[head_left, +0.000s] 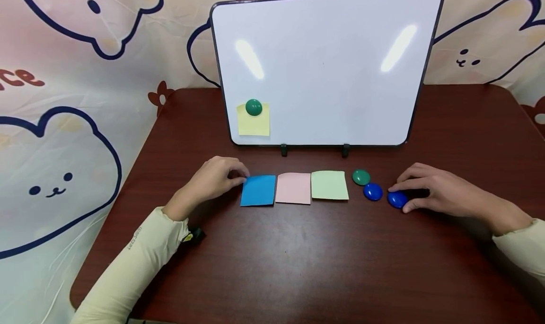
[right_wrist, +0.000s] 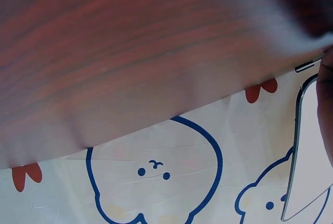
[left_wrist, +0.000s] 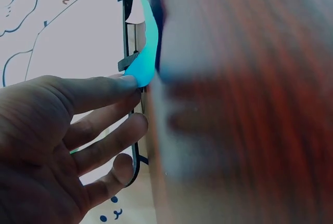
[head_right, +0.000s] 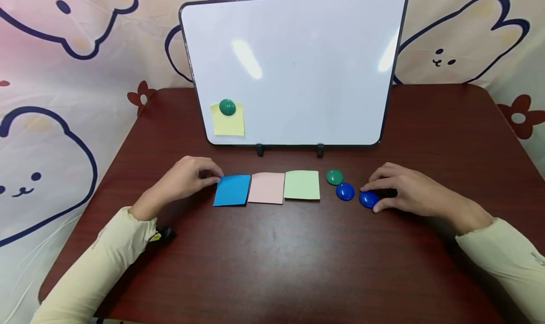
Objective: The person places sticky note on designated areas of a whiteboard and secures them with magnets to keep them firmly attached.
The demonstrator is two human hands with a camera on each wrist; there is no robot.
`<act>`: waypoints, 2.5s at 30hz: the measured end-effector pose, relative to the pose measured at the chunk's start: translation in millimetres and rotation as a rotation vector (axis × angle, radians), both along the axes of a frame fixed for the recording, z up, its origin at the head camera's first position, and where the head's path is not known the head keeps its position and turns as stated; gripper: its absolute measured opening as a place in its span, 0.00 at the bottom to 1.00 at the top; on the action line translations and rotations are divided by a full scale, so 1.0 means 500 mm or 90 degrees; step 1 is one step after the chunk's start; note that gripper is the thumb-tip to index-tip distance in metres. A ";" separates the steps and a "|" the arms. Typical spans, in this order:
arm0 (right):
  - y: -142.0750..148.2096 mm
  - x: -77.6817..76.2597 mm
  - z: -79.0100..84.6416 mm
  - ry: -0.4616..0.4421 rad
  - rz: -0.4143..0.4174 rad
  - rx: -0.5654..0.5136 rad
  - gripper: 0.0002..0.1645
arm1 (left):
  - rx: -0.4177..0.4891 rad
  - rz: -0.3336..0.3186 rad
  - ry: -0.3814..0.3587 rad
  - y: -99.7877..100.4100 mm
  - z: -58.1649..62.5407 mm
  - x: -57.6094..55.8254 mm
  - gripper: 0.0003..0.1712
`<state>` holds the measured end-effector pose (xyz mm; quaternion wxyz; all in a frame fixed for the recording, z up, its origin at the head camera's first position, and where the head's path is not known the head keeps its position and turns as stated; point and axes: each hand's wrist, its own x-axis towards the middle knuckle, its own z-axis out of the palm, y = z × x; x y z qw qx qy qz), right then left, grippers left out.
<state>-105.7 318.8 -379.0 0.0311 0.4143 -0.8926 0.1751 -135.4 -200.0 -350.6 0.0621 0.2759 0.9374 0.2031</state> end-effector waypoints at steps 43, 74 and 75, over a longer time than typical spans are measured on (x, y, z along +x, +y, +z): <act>-0.017 -0.002 0.023 0.034 -0.065 -0.040 0.37 | 0.181 0.044 0.133 -0.012 0.011 0.006 0.08; -0.025 -0.013 0.031 0.054 -0.061 -0.049 0.39 | 0.240 0.063 0.167 0.000 0.004 -0.007 0.07; -0.025 -0.014 0.031 0.055 -0.060 -0.050 0.39 | 0.241 0.064 0.166 0.001 0.004 -0.007 0.06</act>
